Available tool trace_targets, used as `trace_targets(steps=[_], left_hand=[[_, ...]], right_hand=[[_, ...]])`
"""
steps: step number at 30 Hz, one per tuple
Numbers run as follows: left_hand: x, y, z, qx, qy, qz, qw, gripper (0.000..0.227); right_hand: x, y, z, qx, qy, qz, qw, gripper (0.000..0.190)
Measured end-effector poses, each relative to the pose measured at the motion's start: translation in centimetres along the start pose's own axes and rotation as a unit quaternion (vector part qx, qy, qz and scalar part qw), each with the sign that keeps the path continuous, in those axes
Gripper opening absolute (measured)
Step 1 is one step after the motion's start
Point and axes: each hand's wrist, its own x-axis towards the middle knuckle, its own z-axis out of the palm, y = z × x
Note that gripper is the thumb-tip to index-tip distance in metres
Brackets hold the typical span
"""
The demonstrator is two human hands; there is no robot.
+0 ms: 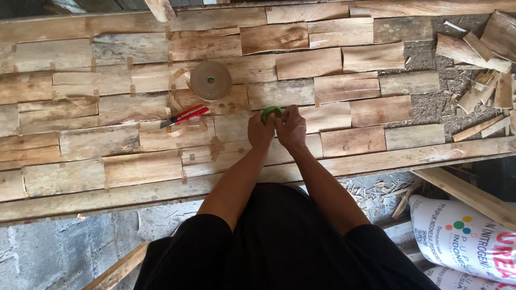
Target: Applying wood tiles and adhesive strips to create a mosaic pattern on a surface.
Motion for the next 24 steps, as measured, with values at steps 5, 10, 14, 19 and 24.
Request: trace_targets(steps=[5, 10, 14, 19, 24], left_hand=[[0.3, -0.2, 0.0, 0.02, -0.004, 0.001, 1.0, 0.065], [0.0, 0.1, -0.5, 0.023, -0.003, -0.012, 1.0, 0.062], [-1.5, 1.3, -2.3, -0.001, 0.094, 0.107, 0.99, 0.053], [-2.9, 4.3, -5.7, -0.029, 0.083, 0.234, 0.968, 0.036], [-1.0, 2.3, -4.0, -0.146, -0.057, 0.129, 0.979, 0.028]], right_hand=[[-0.2, 0.7, -0.5, -0.02, 0.005, -0.008, 1.0, 0.029], [0.2, 1.0, -2.3, -0.033, 0.038, -0.041, 0.998, 0.025], [1.2, 1.0, -3.5, 0.044, -0.023, -0.05, 0.997, 0.032], [1.7, 1.0, -3.8, 0.091, -0.089, -0.056, 0.99, 0.034], [2.1, 0.1, -3.9, 0.088, -0.108, -0.085, 0.987, 0.031]])
